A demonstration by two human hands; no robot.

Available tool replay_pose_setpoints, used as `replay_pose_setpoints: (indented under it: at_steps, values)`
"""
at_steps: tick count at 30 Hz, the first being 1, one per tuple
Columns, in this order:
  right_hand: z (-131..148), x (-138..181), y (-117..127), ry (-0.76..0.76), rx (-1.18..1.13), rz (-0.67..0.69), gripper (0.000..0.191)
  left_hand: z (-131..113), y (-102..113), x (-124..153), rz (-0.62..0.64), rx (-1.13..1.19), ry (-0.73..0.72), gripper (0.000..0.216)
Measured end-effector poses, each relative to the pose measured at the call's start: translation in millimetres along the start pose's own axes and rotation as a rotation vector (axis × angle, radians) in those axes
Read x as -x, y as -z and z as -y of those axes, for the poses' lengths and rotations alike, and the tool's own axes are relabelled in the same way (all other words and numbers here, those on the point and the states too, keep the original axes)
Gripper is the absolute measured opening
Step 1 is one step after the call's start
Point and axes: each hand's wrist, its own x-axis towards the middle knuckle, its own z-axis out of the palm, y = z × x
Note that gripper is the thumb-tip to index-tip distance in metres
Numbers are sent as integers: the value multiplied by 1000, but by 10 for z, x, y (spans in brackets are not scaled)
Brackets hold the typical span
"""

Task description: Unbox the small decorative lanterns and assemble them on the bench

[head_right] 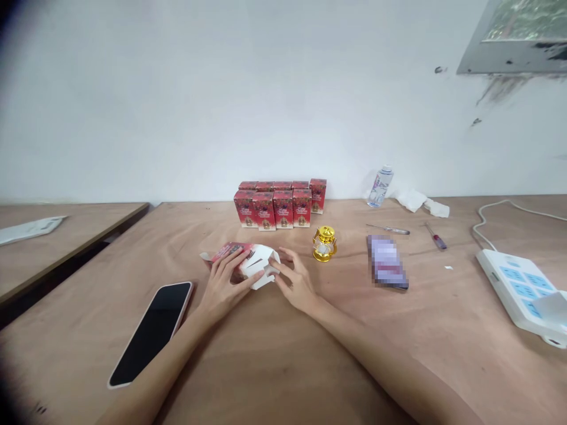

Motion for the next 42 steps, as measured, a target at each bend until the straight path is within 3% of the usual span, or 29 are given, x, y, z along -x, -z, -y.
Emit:
replay_pose_setpoints:
  at_steps: [5,10,16,22,26,30,34,37,42]
  values:
    - [6,14,7,-20,76,125,35,-7,20,6,25,37,-30,43]
    - [19,18,17,-32,53,158,42,-26,29,-11,11,73,-35,44]
    - [10,8,23,26,-14,73,45,-30,37,-23,-6,108,-45,37]
    - [40,49,-8,90,29,37,20,-122,45,-63,2,115,-9,17]
    - [65,90,-19,123,3,-47,21,-187,45,-74,-72,168,26,29]
    - [85,108,37,90,-83,-41,20,-223,49,-77,-68,202,128,44]
    - [108,109,81,-16,-216,21,26,-234,49,-75,-125,188,168,36]
    - [122,105,59,-108,-327,-9,25,-231,49,-71,-146,178,145,31]
    - [141,87,30,-135,-452,-11,23,-239,56,-77,-150,197,155,23]
